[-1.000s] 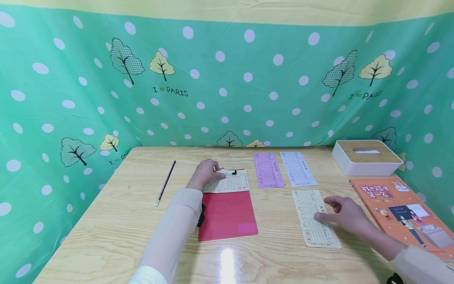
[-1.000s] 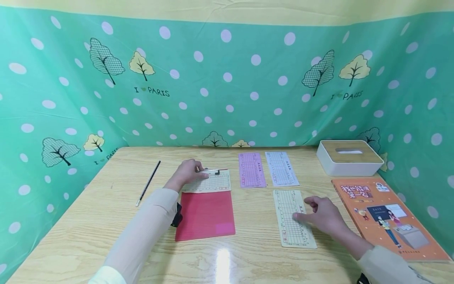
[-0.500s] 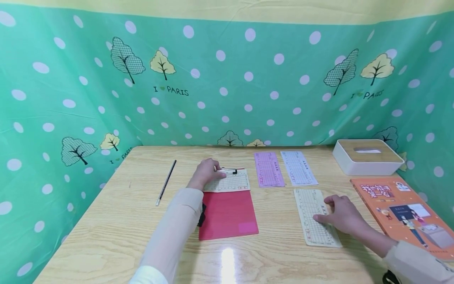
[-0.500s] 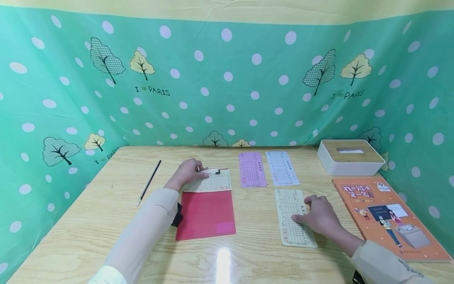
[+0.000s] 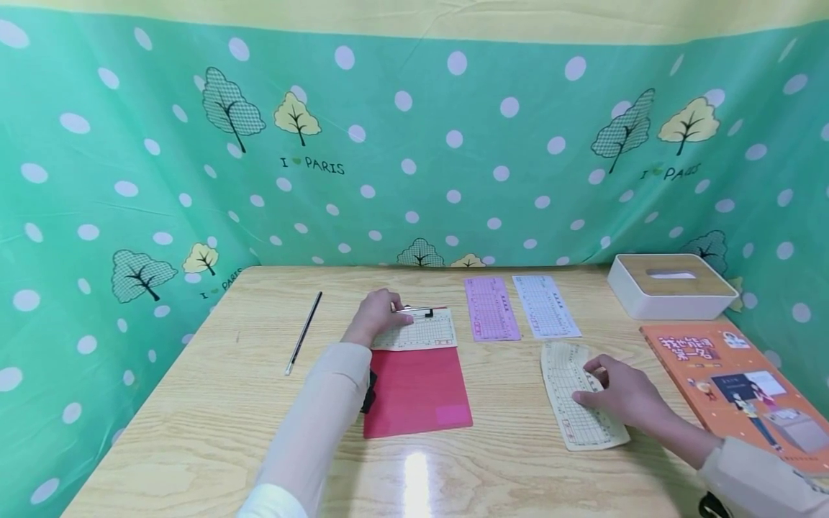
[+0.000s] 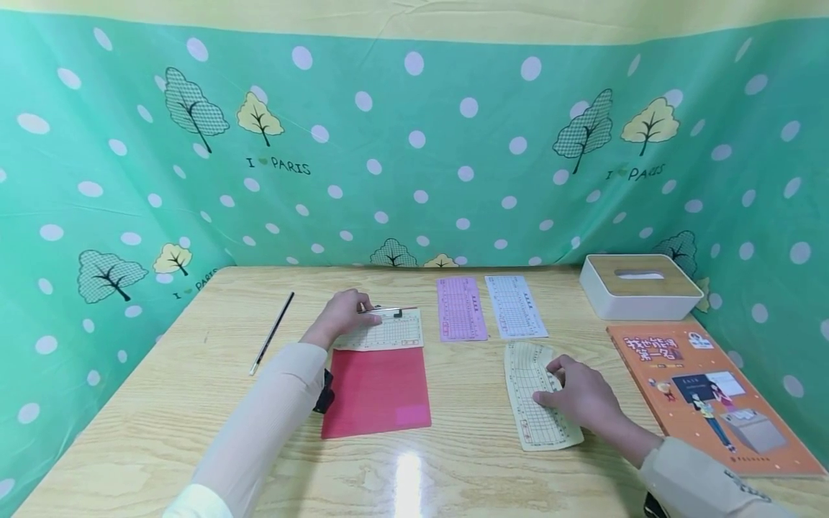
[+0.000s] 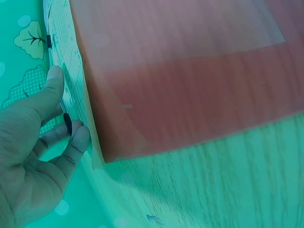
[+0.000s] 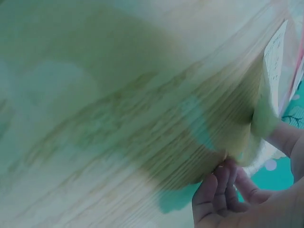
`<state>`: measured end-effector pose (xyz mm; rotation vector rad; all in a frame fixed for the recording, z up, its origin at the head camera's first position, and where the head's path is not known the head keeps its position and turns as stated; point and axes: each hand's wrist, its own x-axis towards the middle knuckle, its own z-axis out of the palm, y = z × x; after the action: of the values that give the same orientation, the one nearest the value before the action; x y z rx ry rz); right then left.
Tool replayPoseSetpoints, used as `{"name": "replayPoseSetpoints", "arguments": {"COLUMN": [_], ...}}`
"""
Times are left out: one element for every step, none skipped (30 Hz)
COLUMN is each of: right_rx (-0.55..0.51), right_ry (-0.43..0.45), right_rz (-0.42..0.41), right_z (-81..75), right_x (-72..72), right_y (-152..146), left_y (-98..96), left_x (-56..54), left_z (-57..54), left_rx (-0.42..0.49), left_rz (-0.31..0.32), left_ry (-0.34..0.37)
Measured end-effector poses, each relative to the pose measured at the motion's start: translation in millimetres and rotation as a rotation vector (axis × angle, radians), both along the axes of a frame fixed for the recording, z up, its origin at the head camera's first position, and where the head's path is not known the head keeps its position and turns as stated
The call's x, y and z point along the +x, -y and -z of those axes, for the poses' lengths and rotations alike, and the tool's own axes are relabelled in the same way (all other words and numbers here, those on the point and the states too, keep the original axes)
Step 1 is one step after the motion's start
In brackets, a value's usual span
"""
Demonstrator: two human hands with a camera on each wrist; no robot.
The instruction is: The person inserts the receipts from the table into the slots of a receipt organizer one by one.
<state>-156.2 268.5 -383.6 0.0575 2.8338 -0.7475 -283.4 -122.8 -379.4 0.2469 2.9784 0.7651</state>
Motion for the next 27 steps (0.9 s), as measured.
{"name": "replayPoseSetpoints", "arguments": {"right_rx": [-0.009,-0.019,-0.028,-0.037,-0.045,-0.056,-0.072,-0.088,-0.106,-0.126,-0.147,-0.172,-0.198,-0.219,-0.239,-0.256,-0.270,-0.283,-0.291,-0.293,-0.288,-0.283,-0.275,-0.269,-0.261,-0.251,-0.246], "right_ry": [0.012,0.024,0.031,0.035,0.040,0.046,0.054,0.055,0.055,0.058,0.063,0.072,0.079,0.086,0.094,0.104,0.109,0.113,0.110,0.106,0.101,0.097,0.088,0.081,0.073,0.066,0.058], "right_rz": [0.007,0.016,0.023,0.028,0.033,0.037,0.040,0.034,0.024,0.018,0.011,0.008,0.004,0.003,0.010,0.019,0.025,0.032,0.037,0.039,0.042,0.043,0.041,0.042,0.040,0.038,0.037], "right_z": [-0.1,-0.1,-0.2,0.0,0.2,1.0,1.6,2.6,3.0,3.5,3.8,4.1,4.3,4.6,4.3,4.5,4.8,5.0,5.2,5.2,5.4,5.3,5.2,4.9,4.6,4.4,4.2], "right_x": [-0.2,-0.4,-0.7,-1.1,-1.3,-1.6,-1.9,-2.3,-2.7,-3.2,-3.8,-4.1,-4.5,-4.6,-4.7,-4.7,-4.4,-3.8,-3.4,-2.9,-2.7,-2.5,-2.4,-2.4,-2.5,-2.7,-2.9], "right_y": [-0.4,-0.7,-1.3,-2.2,-3.3,-4.6,-6.1,-8.1,-10.2,-12.5,-14.9,-17.5,-20.2,-22.8,-25.0,-27.1,-28.8,-30.1,-31.0,-31.6,-31.9,-32.0,-31.8,-31.4,-30.8,-30.4,-29.9], "left_y": [0.1,0.1,0.3,0.3,0.4,0.4,0.3,0.3,0.1,-0.2,-0.3,-0.5,-0.8,-1.1,-1.3,-1.5,-1.8,-2.0,-2.2,-2.4,-2.5,-2.6,-2.6,-2.4,-2.1,-2.0,-1.8], "left_x": [0.2,0.4,0.5,0.6,0.7,0.6,0.6,0.6,0.5,0.6,0.5,0.5,0.5,0.5,0.5,0.5,0.4,0.2,0.2,0.1,0.2,0.1,0.0,0.1,0.3,0.3,0.4], "left_z": [-0.1,0.0,0.0,-0.1,-0.1,-0.1,-0.1,-0.2,-0.3,-0.5,-0.6,-0.7,-0.7,-0.6,-0.6,-0.5,-0.4,-0.4,-0.4,-0.3,-0.3,-0.4,-0.2,-0.1,0.0,0.2,0.2], "left_rx": [0.000,0.003,0.004,0.005,0.004,0.004,0.004,0.004,0.005,0.005,0.005,0.006,0.008,0.010,0.012,0.014,0.016,0.018,0.018,0.017,0.016,0.014,0.011,0.008,0.006,0.006,0.006], "left_rz": [-0.002,-0.004,-0.005,-0.005,-0.005,-0.004,-0.003,-0.002,-0.002,-0.003,-0.003,-0.003,-0.003,-0.004,-0.005,-0.005,-0.004,-0.004,-0.003,-0.004,-0.004,-0.005,-0.007,-0.008,-0.010,-0.012,-0.012], "left_ry": [-0.002,-0.001,-0.002,-0.002,-0.003,-0.003,-0.002,-0.001,0.001,0.003,0.004,0.005,0.007,0.008,0.010,0.012,0.013,0.014,0.012,0.013,0.013,0.013,0.011,0.009,0.009,0.011,0.010]}}
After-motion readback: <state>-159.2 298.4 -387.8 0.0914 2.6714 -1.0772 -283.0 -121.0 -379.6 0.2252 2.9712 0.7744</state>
